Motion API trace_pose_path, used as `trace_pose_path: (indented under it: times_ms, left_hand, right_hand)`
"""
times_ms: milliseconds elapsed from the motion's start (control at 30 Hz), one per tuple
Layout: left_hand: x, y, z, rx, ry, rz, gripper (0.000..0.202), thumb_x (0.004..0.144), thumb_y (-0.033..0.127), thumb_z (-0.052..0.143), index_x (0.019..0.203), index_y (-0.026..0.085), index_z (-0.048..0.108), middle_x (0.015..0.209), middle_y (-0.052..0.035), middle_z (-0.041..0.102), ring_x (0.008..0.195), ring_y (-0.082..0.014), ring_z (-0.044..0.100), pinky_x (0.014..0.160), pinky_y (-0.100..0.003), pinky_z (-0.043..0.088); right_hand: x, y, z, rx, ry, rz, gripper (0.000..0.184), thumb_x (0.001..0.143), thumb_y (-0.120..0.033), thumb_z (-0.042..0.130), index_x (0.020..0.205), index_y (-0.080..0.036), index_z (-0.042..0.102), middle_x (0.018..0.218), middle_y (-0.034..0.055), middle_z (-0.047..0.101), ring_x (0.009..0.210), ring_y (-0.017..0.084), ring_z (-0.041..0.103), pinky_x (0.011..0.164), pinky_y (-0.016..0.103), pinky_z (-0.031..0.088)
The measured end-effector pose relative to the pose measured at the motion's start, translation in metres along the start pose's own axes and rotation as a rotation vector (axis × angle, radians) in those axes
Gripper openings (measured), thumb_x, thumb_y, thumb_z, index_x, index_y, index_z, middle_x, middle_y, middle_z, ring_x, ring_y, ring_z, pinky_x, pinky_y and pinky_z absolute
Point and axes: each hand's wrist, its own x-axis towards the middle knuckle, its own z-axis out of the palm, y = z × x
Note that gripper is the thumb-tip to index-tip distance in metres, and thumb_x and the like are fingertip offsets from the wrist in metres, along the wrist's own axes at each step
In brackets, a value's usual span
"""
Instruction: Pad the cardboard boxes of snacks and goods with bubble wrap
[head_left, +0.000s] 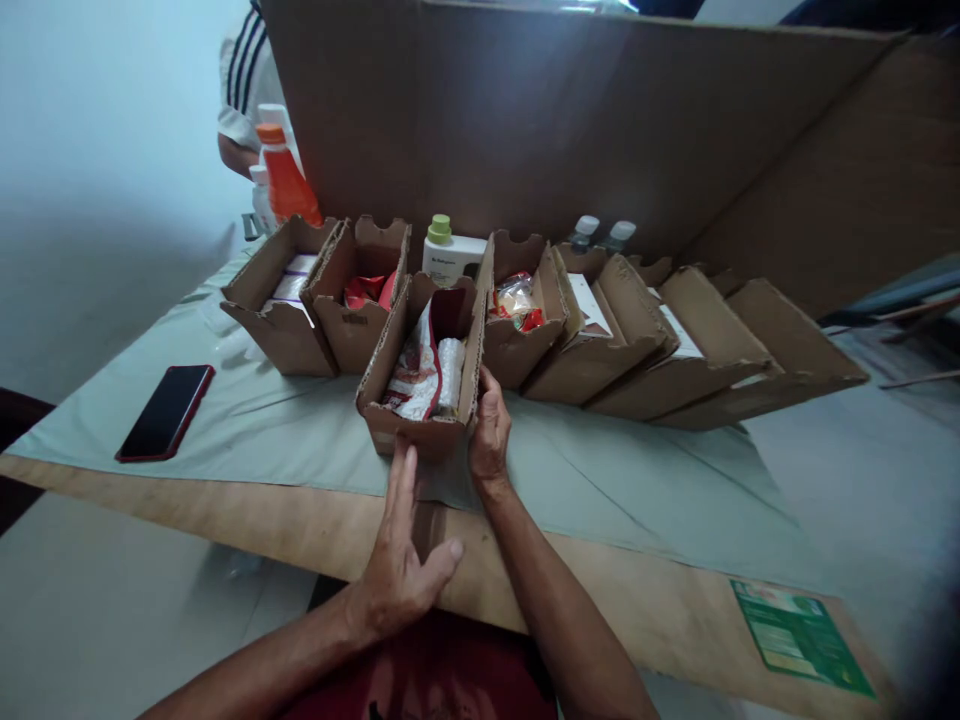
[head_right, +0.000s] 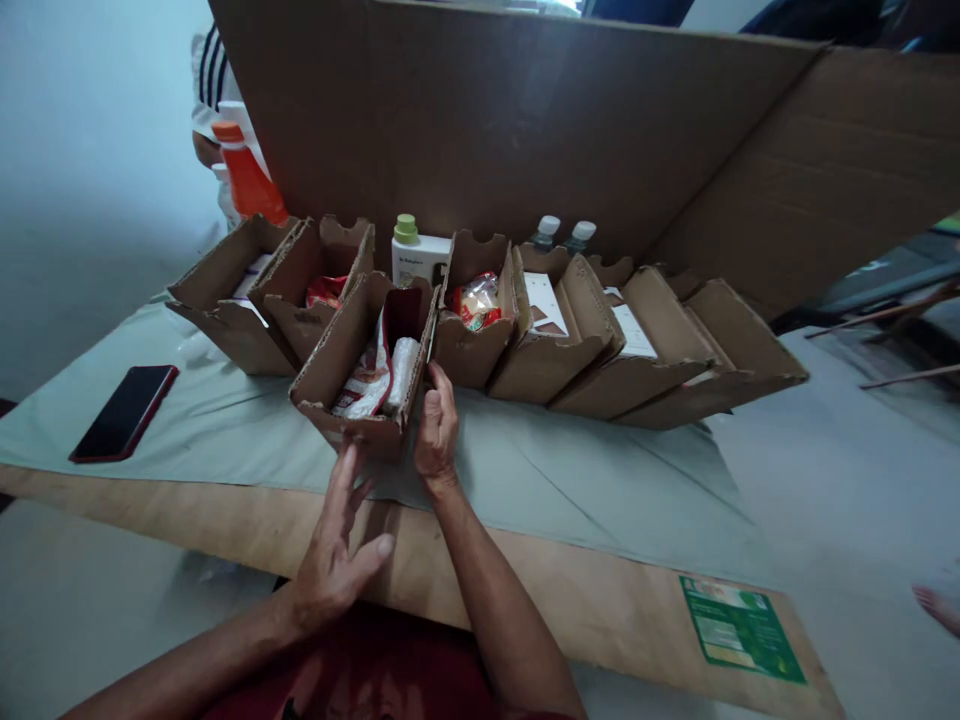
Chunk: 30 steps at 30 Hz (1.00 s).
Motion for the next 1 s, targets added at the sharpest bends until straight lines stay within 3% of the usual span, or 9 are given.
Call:
trace_pose_path:
  times_ms: [133,233,367,467,600,767,800,900,1000]
  left_hand:
    - [0.048,-0.020,0.010,0.003,0.013,0.007,0.093,0.092,0.039,0.066,0.164,0.036,0.007,0.175,-0.0083,-0.005,0.161,-0.0378,0.007,0.123,-0.057,0.033]
    - [0.089,-0.034,0.020,0.009,0.010,-0.003,0.095,0.089,0.047,0.069,0.164,0.033,0.012,0.175,-0.0123,-0.005,0.160,-0.0396,0.013,0.119,-0.058,0.037]
    - [0.133,-0.042,0.027,-0.010,0.023,-0.036,0.096,0.085,0.053,0.071,0.162,0.029,0.020,0.174,-0.0168,-0.007,0.157,-0.0429,0.022,0.112,-0.059,0.044]
    - [0.144,-0.038,0.018,-0.052,0.050,-0.043,0.089,0.086,0.052,0.070,0.160,0.030,0.026,0.174,-0.0167,0.002,0.152,-0.0409,0.033,0.107,-0.055,0.049]
    - [0.119,-0.026,-0.005,-0.111,0.146,-0.045,0.068,0.094,0.043,0.063,0.155,0.032,0.036,0.171,-0.0135,0.021,0.142,-0.0333,0.049,0.104,-0.047,0.053]
    - [0.057,-0.024,-0.034,-0.053,0.238,-0.138,0.051,0.094,0.031,0.063,0.143,0.030,0.053,0.166,-0.0115,0.033,0.131,-0.0283,0.058,0.099,-0.041,0.056]
    - [0.044,-0.026,-0.040,-0.019,0.254,-0.170,0.046,0.093,0.030,0.063,0.139,0.029,0.058,0.165,-0.0114,0.034,0.125,-0.0267,0.062,0.097,-0.041,0.057]
    - [0.013,-0.031,-0.066,0.074,0.332,-0.229,0.033,0.092,0.029,0.063,0.124,0.024,0.068,0.161,-0.0129,0.041,0.105,-0.0210,0.069,0.092,-0.040,0.059]
    - [-0.007,-0.033,-0.097,0.144,0.451,-0.202,0.027,0.093,0.030,0.062,0.117,0.022,0.071,0.156,-0.0134,0.048,0.104,-0.0201,0.070,0.090,-0.037,0.060]
  right_hand:
    - [-0.008,0.027,-0.003,0.075,0.125,0.146,0.073,0.096,-0.073,0.034,0.131,-0.016,0.064,0.136,0.0167,0.066,0.128,0.028,0.061,0.111,0.049,0.044]
    - [-0.011,0.034,-0.009,0.066,0.155,0.162,0.066,0.097,-0.069,0.038,0.126,-0.017,0.066,0.133,0.0161,0.068,0.126,0.027,0.062,0.112,0.049,0.043]
    - [-0.010,0.027,-0.018,0.016,0.177,0.098,0.047,0.098,-0.053,0.046,0.120,-0.017,0.068,0.129,0.0143,0.070,0.123,0.025,0.063,0.109,0.047,0.046]
    - [-0.006,0.006,-0.022,-0.064,0.149,-0.043,0.030,0.096,-0.038,0.054,0.110,-0.019,0.071,0.117,0.0108,0.074,0.113,0.023,0.068,0.103,0.041,0.051]
    - [0.014,-0.046,-0.003,-0.160,-0.087,-0.215,0.027,0.099,-0.029,0.051,0.117,-0.022,0.070,0.100,0.0039,0.077,0.090,0.016,0.072,0.088,0.031,0.056]
    - [0.069,-0.101,0.069,-0.664,-0.498,-0.228,0.058,0.096,-0.021,0.054,0.153,-0.020,0.044,0.098,0.0075,0.078,0.086,0.023,0.073,0.083,0.035,0.054]
    - [0.079,-0.106,0.083,-0.782,-0.531,-0.203,0.059,0.096,-0.021,0.055,0.153,-0.018,0.044,0.099,0.0104,0.078,0.088,0.026,0.073,0.082,0.037,0.053]
    - [0.096,-0.111,0.107,-0.959,-0.542,-0.169,0.037,0.099,-0.022,0.050,0.134,-0.018,0.062,0.102,0.0147,0.078,0.094,0.030,0.073,0.081,0.036,0.050]
    - [0.082,-0.111,0.099,-0.924,-0.547,-0.221,0.028,0.100,-0.024,0.045,0.113,-0.022,0.070,0.099,0.0109,0.079,0.091,0.027,0.073,0.077,0.032,0.046]
